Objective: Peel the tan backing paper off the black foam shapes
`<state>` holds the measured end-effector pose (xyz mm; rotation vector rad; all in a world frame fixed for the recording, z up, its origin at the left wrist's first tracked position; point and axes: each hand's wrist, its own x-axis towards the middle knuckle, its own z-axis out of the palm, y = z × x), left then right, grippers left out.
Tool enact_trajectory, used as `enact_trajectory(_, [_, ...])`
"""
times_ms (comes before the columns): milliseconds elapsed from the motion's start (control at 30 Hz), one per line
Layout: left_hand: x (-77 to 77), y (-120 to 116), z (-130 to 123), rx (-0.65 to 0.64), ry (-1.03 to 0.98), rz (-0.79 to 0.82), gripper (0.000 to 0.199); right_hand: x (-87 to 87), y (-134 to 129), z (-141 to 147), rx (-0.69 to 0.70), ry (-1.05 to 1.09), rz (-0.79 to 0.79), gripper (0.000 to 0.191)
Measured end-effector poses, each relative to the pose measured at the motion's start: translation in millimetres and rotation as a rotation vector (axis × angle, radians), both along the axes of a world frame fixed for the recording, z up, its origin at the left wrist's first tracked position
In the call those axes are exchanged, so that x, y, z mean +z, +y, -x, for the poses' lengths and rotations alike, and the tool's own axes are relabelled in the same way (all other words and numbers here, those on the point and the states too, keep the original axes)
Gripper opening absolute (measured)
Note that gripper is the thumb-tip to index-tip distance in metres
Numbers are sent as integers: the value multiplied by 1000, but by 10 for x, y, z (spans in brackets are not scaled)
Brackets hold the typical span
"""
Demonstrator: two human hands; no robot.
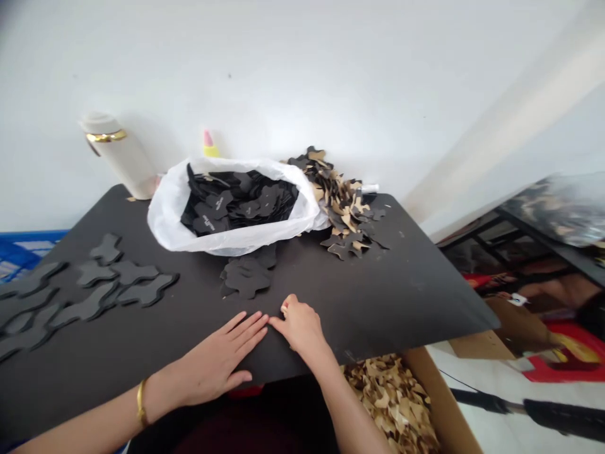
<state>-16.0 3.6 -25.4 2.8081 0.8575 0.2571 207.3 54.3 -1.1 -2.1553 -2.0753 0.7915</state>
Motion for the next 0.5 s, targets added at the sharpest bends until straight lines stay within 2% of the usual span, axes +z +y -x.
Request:
enact_trajectory(67, [-21,27,-9,-11,22,-19,74,-19,131,-346,-108,84,-115,24])
enact_trajectory(167, [19,67,11,-29,29,-29,70,-29,490,-894,-319,6,-304,29])
enact_trajectory(267, [123,88,80,-60,32,-16,68,-31,936,-1267,-362,-65,-352,39])
enact_trajectory(400, [206,96,397,-60,52,-14,68,-2,1312,-1409,-316,-83,-346,36])
enact_trajectory(500, [164,131,825,39,70,-75,67,35,1310,-1391,-299,-54,-359,25])
